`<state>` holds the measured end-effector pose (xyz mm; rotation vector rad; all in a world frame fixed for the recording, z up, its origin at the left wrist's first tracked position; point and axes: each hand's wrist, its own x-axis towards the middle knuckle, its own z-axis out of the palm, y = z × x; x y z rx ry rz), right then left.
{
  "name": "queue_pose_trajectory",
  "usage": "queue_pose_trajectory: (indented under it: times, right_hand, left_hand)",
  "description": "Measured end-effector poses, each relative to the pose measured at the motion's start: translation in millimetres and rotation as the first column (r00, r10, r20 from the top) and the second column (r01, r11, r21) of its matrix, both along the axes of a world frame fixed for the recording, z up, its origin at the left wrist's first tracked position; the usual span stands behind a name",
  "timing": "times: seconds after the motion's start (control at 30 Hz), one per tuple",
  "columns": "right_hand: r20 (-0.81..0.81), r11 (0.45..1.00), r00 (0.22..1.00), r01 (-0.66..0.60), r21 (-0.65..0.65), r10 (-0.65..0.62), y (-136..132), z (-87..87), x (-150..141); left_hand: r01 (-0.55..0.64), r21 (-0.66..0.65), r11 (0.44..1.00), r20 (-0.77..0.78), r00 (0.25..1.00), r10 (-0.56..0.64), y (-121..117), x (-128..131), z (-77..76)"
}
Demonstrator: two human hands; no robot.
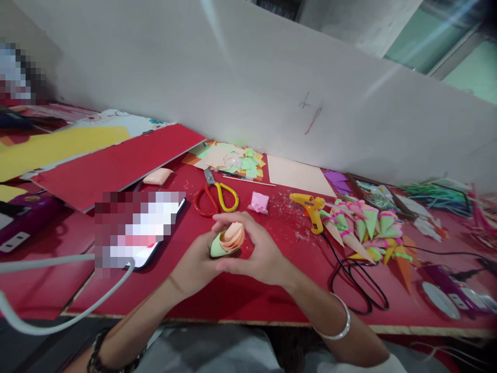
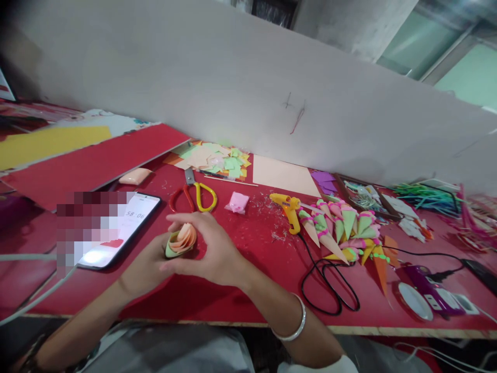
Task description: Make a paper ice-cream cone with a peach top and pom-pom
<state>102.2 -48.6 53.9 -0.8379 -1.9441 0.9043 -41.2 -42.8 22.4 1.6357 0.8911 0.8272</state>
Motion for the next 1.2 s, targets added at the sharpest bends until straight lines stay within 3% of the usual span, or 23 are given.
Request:
queue_pose_trajectory:
  times: [0.17, 0.3, 0.4, 0.5, 0.6, 0.7, 0.77, 0.83, 0.9, 1.0, 1.1, 1.17, 1.2]
  right_hand:
    - [-0.080, 0.995, 0.995, 0.046, -0.088, -0.053, 2.2, -5.8, -0.5]
    - [-0.120, 0.975, 0.976, 0.162, -0.150, -0.181, 4.3, -12.3, 2.1]
    - [-0.067, 0.969, 0.988, 0.118, -0.218, -0.136, 7.1, -15.9, 6.2]
    - [-0.043, 0.965, 0.994, 0.091, -0.245, -0.104, 17.3, -18.4, 15.9]
    - [0.063, 0.954, 0.966, 0.256, -0.155, -0.249, 35.0, -22.4, 31.1]
    - [0.358, 0.914, 0.842, 0.389, 0.112, -0.403, 52.9, -31.2, 45.7]
    - [0.569, 0.877, 0.668, 0.391, 0.279, -0.479, 62.1, -39.2, 52.2]
    - [0.696, 0.865, 0.520, 0.368, 0.341, -0.495, 69.2, -46.9, 56.1]
    - [0.742, 0.868, 0.464, 0.360, 0.342, -0.484, 74.8, -52.1, 58.6]
    - [0.734, 0.864, 0.469, 0.366, 0.344, -0.491, 79.7, -52.3, 61.1]
    - [0.707, 0.850, 0.482, 0.382, 0.362, -0.518, 75.5, -42.5, 59.8]
    - [0.648, 0.841, 0.539, 0.396, 0.369, -0.538, 65.2, -31.9, 53.8]
    - [0.578, 0.839, 0.609, 0.404, 0.364, -0.544, 57.9, -26.1, 48.8]
  left_hand:
    - [0.022, 0.044, 0.999, -0.047, 0.999, -0.020, -1.7, 3.0, -6.7]
    - [0.046, 0.242, 0.969, -0.247, 0.969, 0.015, -0.6, 2.7, -10.9]
    - [0.113, 0.317, 0.942, -0.421, 0.906, 0.033, 2.1, -1.8, -10.0]
    - [0.158, 0.254, 0.954, -0.542, 0.840, 0.006, 6.2, -10.4, -7.5]
    - [0.125, 0.254, 0.959, -0.687, 0.722, 0.088, 10.7, -18.9, -7.1]
    - [0.138, 0.315, 0.939, -0.789, 0.589, 0.178, 12.8, -22.1, -10.6]
    - [0.159, 0.317, 0.935, -0.829, 0.525, 0.192, 12.3, -21.7, -14.1]
    - [0.179, 0.301, 0.937, -0.852, 0.492, 0.180, 11.1, -21.5, -16.9]
    - [0.202, 0.291, 0.935, -0.854, 0.496, 0.158, 9.8, -22.5, -17.1]
    - [0.224, 0.285, 0.932, -0.831, 0.542, 0.124, 8.6, -25.8, -12.0]
    - [0.160, 0.359, 0.919, -0.761, 0.620, 0.190, 9.6, -26.1, -5.0]
    - [0.070, 0.440, 0.895, -0.676, 0.682, 0.279, 11.7, -22.5, -2.4]
    - [0.028, 0.481, 0.876, -0.625, 0.712, 0.320, 13.0, -19.5, -2.1]
